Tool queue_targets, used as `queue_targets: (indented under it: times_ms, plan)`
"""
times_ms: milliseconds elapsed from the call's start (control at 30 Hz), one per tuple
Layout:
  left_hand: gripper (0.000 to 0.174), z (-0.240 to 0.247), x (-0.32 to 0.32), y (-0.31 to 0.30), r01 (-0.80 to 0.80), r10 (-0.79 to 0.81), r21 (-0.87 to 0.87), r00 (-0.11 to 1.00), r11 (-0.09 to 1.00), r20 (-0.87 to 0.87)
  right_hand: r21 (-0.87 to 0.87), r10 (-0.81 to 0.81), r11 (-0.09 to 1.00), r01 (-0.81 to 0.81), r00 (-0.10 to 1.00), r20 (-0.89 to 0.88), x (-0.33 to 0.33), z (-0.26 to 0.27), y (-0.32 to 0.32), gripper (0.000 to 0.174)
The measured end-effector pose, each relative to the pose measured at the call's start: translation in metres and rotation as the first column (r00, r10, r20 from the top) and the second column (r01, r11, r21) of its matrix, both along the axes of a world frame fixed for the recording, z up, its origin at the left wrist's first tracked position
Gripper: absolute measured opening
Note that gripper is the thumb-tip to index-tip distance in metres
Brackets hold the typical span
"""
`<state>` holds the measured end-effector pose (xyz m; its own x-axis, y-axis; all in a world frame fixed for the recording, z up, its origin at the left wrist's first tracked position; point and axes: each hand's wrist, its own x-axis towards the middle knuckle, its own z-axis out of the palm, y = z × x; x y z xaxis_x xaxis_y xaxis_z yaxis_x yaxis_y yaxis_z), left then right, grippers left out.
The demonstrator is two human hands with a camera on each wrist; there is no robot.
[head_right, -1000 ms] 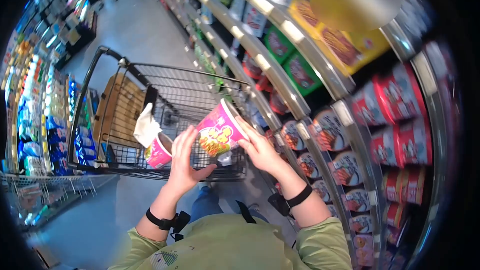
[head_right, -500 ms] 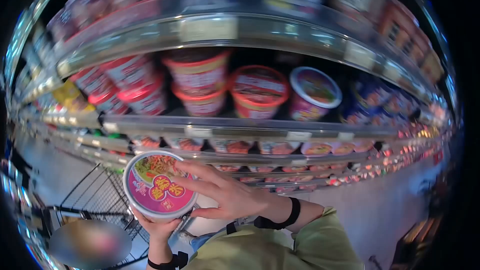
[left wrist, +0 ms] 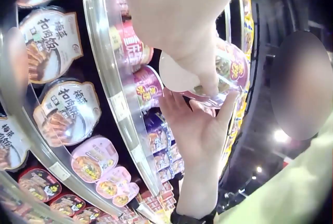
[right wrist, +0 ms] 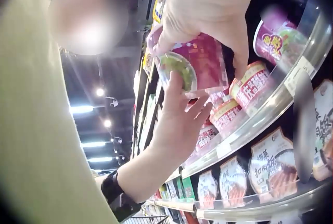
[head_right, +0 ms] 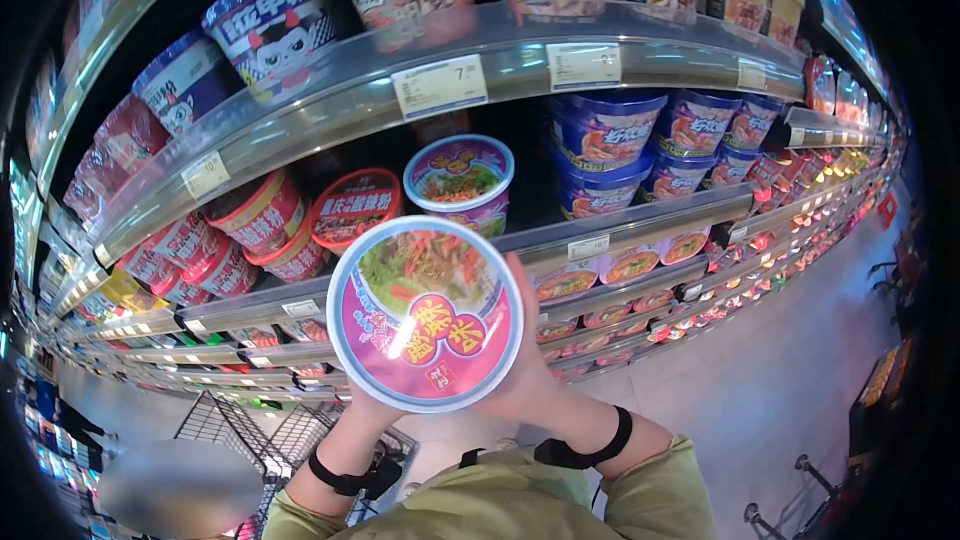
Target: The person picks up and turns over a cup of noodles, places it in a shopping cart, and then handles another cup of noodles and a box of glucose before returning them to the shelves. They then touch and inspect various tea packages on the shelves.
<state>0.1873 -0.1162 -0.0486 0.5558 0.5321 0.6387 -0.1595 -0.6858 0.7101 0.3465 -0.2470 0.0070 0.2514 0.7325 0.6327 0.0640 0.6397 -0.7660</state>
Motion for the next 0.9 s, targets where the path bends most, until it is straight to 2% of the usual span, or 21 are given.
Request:
queue_targets:
  times_ms: [67,100,133,167,200,233,267,300,333,367,400,467,500,533,600,633,733,800,900]
  plan:
    - [0.123,0.021,0.01,-0.004,0.099,-0.103,-0.171,0.995,0.98,-0.016,0.084,-0.062,0.995,0.054,0.994,0.088,0.014,0.0,0.004,0.137]
    - [0.123,0.025,0.013,-0.005,0.095,-0.099,-0.166,0.995,0.982,-0.017,0.08,-0.172,0.984,0.159,0.966,0.194,0.02,0.004,0.0,0.136]
    - [0.113,0.028,0.016,-0.007,0.157,-0.154,-0.329,0.987,0.931,0.037,0.082,-0.166,0.985,0.153,0.967,0.192,0.024,0.01,-0.003,0.136]
    - [0.103,0.031,0.019,-0.009,0.221,-0.197,-0.48,0.975,0.849,0.101,0.013,-0.184,0.982,0.189,0.933,0.31,0.027,0.018,-0.006,0.136]
    - [0.103,0.035,0.02,-0.012,0.214,-0.188,-0.48,0.977,0.851,0.102,-0.05,-0.188,0.972,0.231,0.884,0.427,0.029,0.022,-0.007,0.136]
    - [0.095,0.039,0.022,-0.016,0.173,-0.125,-0.434,0.983,0.884,0.138,0.053,-0.207,0.978,0.201,0.928,0.309,0.029,0.022,-0.004,0.117]
    - [0.088,0.042,0.022,-0.018,0.127,-0.062,-0.388,0.982,0.913,0.176,0.053,-0.198,0.98,0.191,0.93,0.31,0.033,0.024,-0.002,0.117]
    - [0.086,0.042,0.019,-0.013,-0.049,0.053,-0.096,0.998,0.994,0.038,0.034,-0.171,0.985,0.168,0.957,0.234,0.042,0.03,0.003,0.109]
    - [0.086,0.043,0.02,-0.017,-0.019,0.043,-0.175,0.99,0.984,0.133,0.016,-0.145,0.989,0.145,0.977,0.157,0.052,0.034,0.006,0.1]
    - [0.087,0.045,0.02,-0.022,0.021,0.022,-0.236,0.983,0.972,0.181,-0.002,-0.258,0.964,0.266,0.938,0.232,0.073,0.021,0.014,0.087]
    - [0.088,0.045,0.02,-0.026,0.063,0.006,-0.292,0.973,0.954,0.23,-0.004,-0.249,0.966,0.257,0.94,0.234,0.076,0.024,0.02,0.087]
    - [0.091,0.042,0.015,-0.03,0.064,0.003,-0.346,0.982,0.936,0.19,-0.033,-0.492,0.801,0.598,0.689,0.532,0.08,0.034,0.035,0.081]
    - [0.092,0.039,0.014,-0.035,0.018,0.017,-0.319,0.994,0.948,0.106,-0.008,-0.545,0.721,0.693,0.574,0.612,0.078,0.039,0.045,0.071]
    - [0.094,0.037,0.013,-0.039,-0.026,0.033,-0.287,0.999,0.958,0.02,-0.007,-0.54,0.728,0.686,0.579,0.611,0.084,0.037,0.056,0.071]
    - [0.096,0.034,0.012,-0.044,-0.025,0.033,-0.292,0.999,0.956,0.022,0.196,-0.58,0.591,0.782,0.244,0.777,0.097,0.029,0.082,0.062]
    - [0.097,0.033,0.012,-0.044,-0.016,0.024,-0.296,0.999,0.955,0.023,0.145,-0.56,0.582,0.8,0.265,0.785,0.099,0.032,0.088,0.056]
    - [0.098,0.032,0.013,-0.045,0.004,0.02,-0.345,0.998,0.939,0.066,0.159,-0.598,0.542,0.825,0.246,0.763,0.111,0.028,0.116,0.055]
    - [0.095,0.024,0.009,-0.042,-0.08,0.083,-0.282,0.997,0.956,-0.001,0.132,-0.587,0.541,0.83,0.261,0.767,0.122,0.023,0.136,0.058]
    - [0.093,0.021,0.008,-0.041,-0.119,0.116,-0.27,0.993,0.956,-0.026,0.038,-0.562,0.569,0.821,0.354,0.748,0.132,0.023,0.154,0.064]
